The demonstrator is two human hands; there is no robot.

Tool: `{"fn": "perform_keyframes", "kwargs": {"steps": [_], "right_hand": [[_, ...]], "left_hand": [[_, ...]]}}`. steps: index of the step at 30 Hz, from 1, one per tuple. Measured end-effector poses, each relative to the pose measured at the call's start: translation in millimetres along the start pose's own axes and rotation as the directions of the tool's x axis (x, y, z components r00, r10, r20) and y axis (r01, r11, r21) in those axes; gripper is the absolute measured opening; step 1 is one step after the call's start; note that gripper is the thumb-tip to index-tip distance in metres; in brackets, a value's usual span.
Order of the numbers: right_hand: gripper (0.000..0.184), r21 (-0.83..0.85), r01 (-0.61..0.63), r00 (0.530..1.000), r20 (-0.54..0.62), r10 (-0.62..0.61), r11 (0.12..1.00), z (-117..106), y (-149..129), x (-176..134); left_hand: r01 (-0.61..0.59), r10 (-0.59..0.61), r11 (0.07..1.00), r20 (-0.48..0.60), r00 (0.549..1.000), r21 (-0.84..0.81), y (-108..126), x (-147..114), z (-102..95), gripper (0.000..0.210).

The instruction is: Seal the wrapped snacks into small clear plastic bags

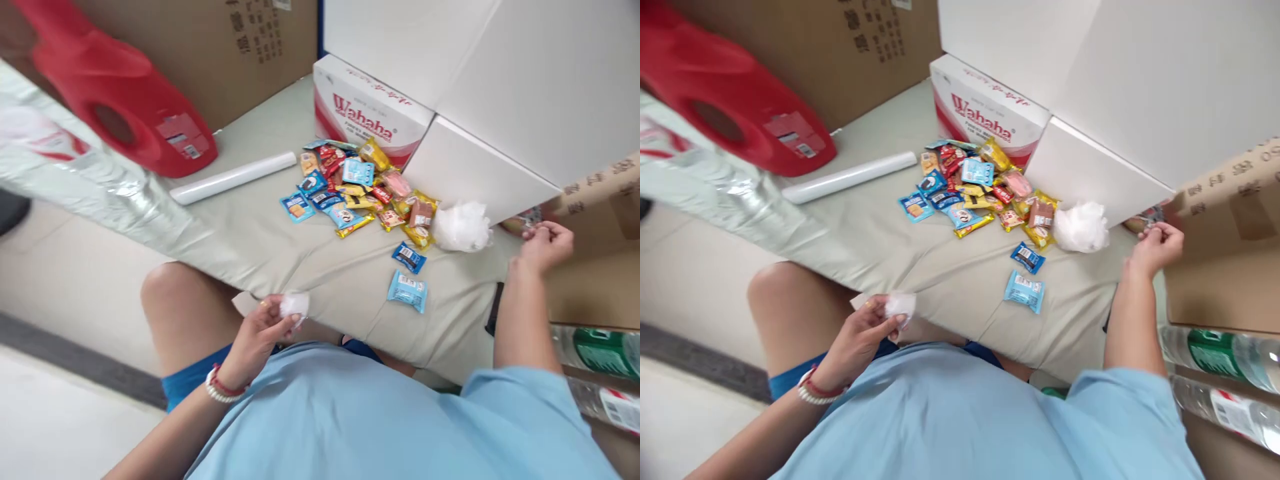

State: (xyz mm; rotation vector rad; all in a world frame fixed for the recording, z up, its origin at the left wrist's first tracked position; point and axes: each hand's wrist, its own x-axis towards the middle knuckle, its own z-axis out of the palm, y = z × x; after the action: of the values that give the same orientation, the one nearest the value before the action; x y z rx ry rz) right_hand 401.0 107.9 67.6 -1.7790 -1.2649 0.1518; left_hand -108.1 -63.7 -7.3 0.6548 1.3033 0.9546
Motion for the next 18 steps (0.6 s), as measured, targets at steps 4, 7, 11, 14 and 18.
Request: {"fn": "perform_keyframes", "kwargs": {"steps": [4,7,11,14,18], "right_hand": [[0.030,0.293,-0.094,0.972,0.232,0.025,0.952,44.9,-58.1,-142.0],[0.038,0.390,-0.431,0.677,0.736,0.006,0.813,81.5,-103.0,-241.6],[0.033,0.391,-0.532,0.617,0.786,0.028,0.750,113.5,-129.9,-284.4],[0.033,0.395,-0.483,0.673,0.738,0.043,0.781,116.6,-131.5,-277.3],[0.031,0.379,-0.296,0.607,0.783,-0.134,0.877,114.8,-136.6,-272.1]], "left_hand": [[-0.064,0.070,0.997,0.144,0.987,-0.045,5.6,10.4,22.3,0.051],[-0.099,0.115,0.993,0.287,0.951,-0.069,4.2,19.4,38.8,0.066],[-0.143,0.155,0.988,0.317,0.936,-0.062,-0.1,26.4,45.7,0.051],[-0.145,0.170,0.984,0.308,0.936,-0.101,-1.0,27.4,37.0,0.041],[-0.135,0.164,0.985,0.328,0.930,-0.108,0.2,26.0,21.9,0.041]]}}
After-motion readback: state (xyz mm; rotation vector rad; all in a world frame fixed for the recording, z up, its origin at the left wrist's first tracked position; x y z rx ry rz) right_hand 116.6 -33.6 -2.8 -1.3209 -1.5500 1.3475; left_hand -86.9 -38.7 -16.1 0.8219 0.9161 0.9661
